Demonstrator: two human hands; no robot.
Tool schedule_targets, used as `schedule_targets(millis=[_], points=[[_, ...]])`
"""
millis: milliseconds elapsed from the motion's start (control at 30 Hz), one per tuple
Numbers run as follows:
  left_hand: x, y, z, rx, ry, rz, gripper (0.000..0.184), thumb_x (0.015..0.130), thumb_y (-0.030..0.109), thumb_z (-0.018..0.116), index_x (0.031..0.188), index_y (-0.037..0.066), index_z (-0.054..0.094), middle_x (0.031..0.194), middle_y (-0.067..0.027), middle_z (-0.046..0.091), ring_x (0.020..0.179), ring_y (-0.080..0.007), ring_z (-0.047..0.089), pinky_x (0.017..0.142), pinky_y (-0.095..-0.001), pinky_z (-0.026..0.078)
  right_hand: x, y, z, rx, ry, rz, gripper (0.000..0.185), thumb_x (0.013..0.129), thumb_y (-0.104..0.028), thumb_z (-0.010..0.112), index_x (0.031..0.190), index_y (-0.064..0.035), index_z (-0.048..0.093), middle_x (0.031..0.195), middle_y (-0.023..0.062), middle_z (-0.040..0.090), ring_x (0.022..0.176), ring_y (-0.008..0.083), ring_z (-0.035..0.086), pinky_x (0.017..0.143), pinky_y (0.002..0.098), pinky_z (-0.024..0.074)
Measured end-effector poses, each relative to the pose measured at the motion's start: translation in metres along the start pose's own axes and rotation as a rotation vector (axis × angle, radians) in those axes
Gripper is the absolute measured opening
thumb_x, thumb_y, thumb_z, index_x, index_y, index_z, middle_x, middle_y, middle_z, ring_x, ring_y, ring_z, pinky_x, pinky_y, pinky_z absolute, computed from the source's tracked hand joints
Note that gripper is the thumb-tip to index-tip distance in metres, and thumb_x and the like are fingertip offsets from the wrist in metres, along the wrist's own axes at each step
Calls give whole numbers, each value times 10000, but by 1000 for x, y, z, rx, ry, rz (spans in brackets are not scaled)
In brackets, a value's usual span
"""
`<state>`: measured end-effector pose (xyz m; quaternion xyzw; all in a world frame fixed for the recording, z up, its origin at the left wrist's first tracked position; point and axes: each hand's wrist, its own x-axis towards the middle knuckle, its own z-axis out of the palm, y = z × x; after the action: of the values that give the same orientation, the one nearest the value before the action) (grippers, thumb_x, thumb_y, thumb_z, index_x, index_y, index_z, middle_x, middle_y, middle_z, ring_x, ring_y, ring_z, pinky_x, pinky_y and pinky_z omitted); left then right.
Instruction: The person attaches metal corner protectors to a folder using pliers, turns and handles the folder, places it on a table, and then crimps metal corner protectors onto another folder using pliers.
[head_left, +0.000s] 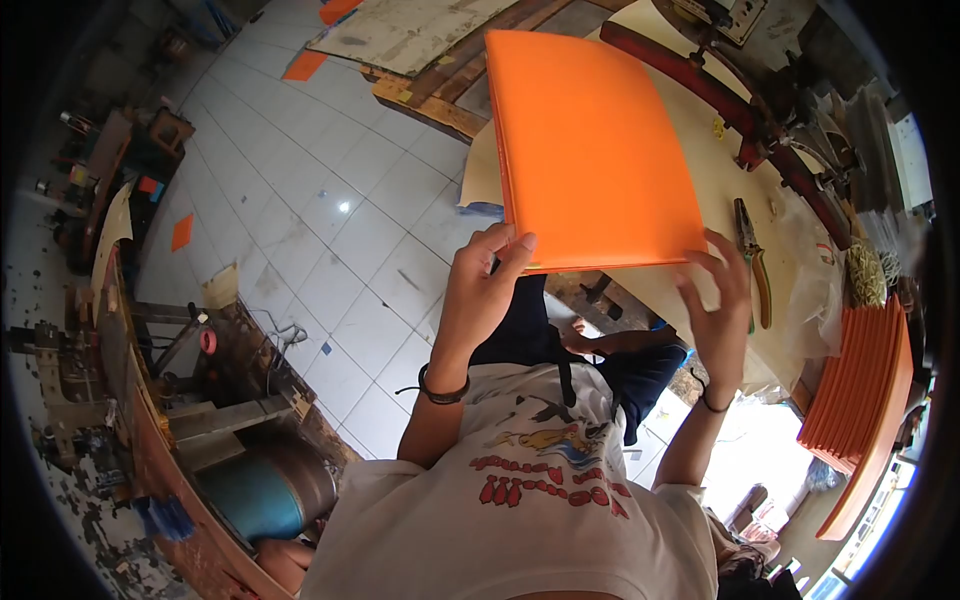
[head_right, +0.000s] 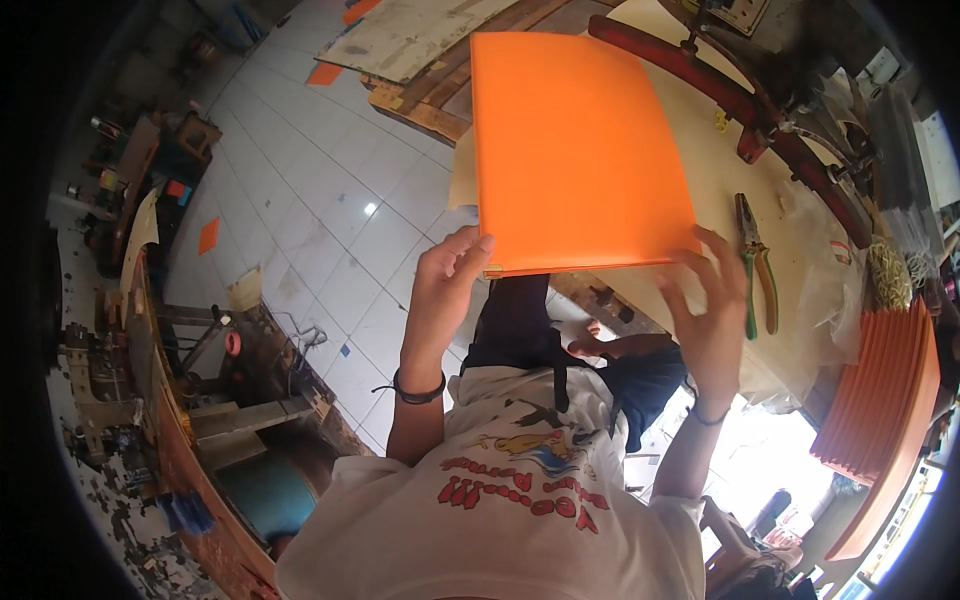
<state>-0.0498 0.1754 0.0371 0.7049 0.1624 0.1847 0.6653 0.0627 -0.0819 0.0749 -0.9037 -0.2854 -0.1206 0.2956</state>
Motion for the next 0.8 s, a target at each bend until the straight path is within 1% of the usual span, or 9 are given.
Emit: schedule_targets(millis=[100,167,267,367,467,567,700,733,800], points=[[-6,-13,4,73,61,21,313,965,279,550,1075,10,667,1145,-62,526,966,-182,435,872,-312,385,-14,26,-31,-135,135,65,318,814,-115,702,1119,-86,615,1307,135,520,1189,368,515,995,459,401],[-10,-26,4,78,108,-8,316,967,286,547,1048,8,673,1274,-78,471,1052,-205,430,922,-334,380,-21,43,-36,46,197,275,332,840,-154,678,1155,-91,596,1298,151,519,1212,376,488,1004,472,384],[-11,-23,7,228,118,4,365,975,306,508,1096,1,669,1448,-97,336,1276,-223,391,1064,-363,301,-37,70,-31,-429,49,159,322,870,-207,645,1161,-88,579,1276,166,520,1218,379,469,1009,479,364],[-6,-26,0,115,-27,31,289,968,258,545,1032,6,672,1453,-110,338,1346,-279,300,1078,-377,292,-40,66,-28,-427,38,226,291,886,-244,619,1117,-72,576,1237,176,524,1172,375,480,984,486,360],[-5,-30,5,-20,-198,50,277,962,189,530,1112,-3,662,1452,-108,357,1354,-236,330,1093,-386,275,-35,65,-27,-390,47,215,256,887,-229,619,1068,-55,568,1177,178,536,1094,375,510,914,476,399],[-3,-36,13,-188,-192,-2,247,951,142,542,1106,-5,665,1435,-113,379,1320,-223,377,1089,-363,279,-35,72,-29,-424,37,162,249,895,-222,614,1059,-42,560,1135,192,533,1043,374,531,841,446,439],[-6,-26,17,37,-20,6,237,943,149,560,1062,-29,662,1231,-60,477,1170,-170,483,1015,-310,354,-23,55,-54,-57,-100,473,271,953,-271,526,997,-7,574,910,158,574,750,291,550,699,397,441],[-6,-26,17,168,4,63,239,954,155,552,1053,-35,658,1133,-35,474,1033,-126,506,891,-263,403,-27,59,-58,84,-118,559,325,966,-274,493,989,37,586,831,115,586,650,227,503,647,371,412],[-5,-21,20,111,32,94,195,942,140,578,1008,-28,652,1060,-55,499,982,-152,484,834,-273,405,-45,59,-56,714,13,580,353,969,-267,482,1007,70,583,856,120,599,665,214,536,645,361,447]])
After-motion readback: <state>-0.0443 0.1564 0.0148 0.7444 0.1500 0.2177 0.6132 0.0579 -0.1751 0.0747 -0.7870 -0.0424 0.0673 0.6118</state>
